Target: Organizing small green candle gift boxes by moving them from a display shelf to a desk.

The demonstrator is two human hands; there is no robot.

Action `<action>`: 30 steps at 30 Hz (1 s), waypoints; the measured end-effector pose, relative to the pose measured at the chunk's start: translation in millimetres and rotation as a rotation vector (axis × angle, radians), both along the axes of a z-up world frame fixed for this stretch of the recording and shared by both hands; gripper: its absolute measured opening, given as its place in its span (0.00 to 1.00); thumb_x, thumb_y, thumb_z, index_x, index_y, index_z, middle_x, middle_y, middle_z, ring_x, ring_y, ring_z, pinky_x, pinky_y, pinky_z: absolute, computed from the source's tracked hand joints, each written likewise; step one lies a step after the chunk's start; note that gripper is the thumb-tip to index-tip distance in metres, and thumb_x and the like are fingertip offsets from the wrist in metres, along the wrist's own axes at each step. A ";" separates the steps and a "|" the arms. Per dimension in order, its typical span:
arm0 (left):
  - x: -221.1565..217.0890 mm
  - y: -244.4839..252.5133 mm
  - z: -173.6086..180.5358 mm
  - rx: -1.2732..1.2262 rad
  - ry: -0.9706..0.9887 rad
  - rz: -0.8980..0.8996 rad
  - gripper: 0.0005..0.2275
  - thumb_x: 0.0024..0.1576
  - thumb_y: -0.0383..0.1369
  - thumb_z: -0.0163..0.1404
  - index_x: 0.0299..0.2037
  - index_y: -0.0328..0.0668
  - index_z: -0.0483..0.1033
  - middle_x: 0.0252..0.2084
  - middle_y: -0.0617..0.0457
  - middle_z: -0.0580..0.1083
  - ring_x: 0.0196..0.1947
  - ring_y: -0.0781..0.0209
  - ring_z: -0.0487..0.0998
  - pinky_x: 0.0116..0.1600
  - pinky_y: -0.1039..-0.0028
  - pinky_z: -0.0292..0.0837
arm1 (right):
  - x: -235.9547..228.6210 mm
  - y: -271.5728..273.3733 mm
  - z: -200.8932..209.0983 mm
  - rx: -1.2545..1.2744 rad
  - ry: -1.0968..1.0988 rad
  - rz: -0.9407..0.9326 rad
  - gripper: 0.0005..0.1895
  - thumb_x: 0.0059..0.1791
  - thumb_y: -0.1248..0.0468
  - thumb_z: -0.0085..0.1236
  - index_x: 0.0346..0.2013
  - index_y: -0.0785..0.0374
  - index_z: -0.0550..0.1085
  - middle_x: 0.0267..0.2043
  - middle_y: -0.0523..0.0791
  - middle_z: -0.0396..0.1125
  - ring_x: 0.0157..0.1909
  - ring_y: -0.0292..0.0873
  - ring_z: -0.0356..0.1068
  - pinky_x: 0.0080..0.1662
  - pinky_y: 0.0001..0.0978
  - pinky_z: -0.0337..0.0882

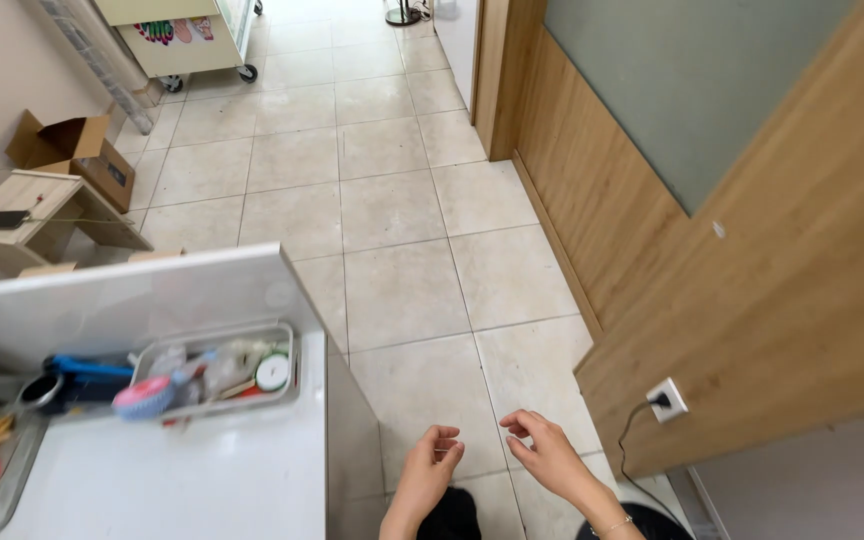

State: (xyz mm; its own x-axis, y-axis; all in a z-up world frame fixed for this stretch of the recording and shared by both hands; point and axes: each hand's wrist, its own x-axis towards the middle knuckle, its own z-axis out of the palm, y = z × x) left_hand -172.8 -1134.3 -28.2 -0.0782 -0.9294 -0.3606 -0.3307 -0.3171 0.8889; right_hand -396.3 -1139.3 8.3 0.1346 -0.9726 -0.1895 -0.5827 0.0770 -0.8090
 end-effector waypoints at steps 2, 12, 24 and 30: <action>3.5 -64.2 3.8 0.004 0.024 -0.001 0.14 0.59 0.36 0.54 0.53 0.41 0.75 0.44 0.51 0.81 0.42 0.61 0.82 0.47 0.71 0.78 | 4.5 -61.4 0.2 -0.002 -0.003 -0.004 0.11 0.50 0.63 0.55 0.46 0.60 0.75 0.47 0.43 0.75 0.49 0.40 0.76 0.45 0.34 0.77; 16.3 -385.1 52.0 -0.089 0.007 -0.036 0.13 0.59 0.34 0.53 0.51 0.39 0.76 0.44 0.50 0.81 0.44 0.60 0.83 0.48 0.71 0.77 | 26.2 -374.9 12.3 -0.020 -0.034 -0.072 0.11 0.50 0.63 0.56 0.46 0.59 0.76 0.45 0.42 0.76 0.46 0.37 0.77 0.43 0.32 0.79; -6.0 -738.6 26.6 -0.049 0.015 -0.019 0.13 0.59 0.34 0.53 0.52 0.39 0.76 0.45 0.49 0.82 0.44 0.60 0.84 0.48 0.71 0.78 | -2.4 -742.6 2.8 -0.022 0.001 -0.058 0.10 0.50 0.63 0.56 0.45 0.59 0.76 0.45 0.41 0.76 0.46 0.38 0.76 0.45 0.33 0.76; 2.4 -908.0 20.7 -0.052 -0.005 0.063 0.14 0.59 0.35 0.53 0.52 0.38 0.76 0.44 0.49 0.82 0.44 0.60 0.84 0.47 0.71 0.79 | -5.6 -929.2 11.8 -0.096 -0.005 0.043 0.11 0.50 0.63 0.56 0.46 0.61 0.75 0.48 0.43 0.75 0.51 0.40 0.76 0.50 0.32 0.75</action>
State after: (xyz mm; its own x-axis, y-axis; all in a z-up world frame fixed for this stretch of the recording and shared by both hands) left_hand -170.4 -2042.3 -7.6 -0.0167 -0.9500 -0.3119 -0.3162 -0.2909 0.9030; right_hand -402.0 -2068.5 20.1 0.1775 -0.9796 -0.0946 -0.5800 -0.0265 -0.8142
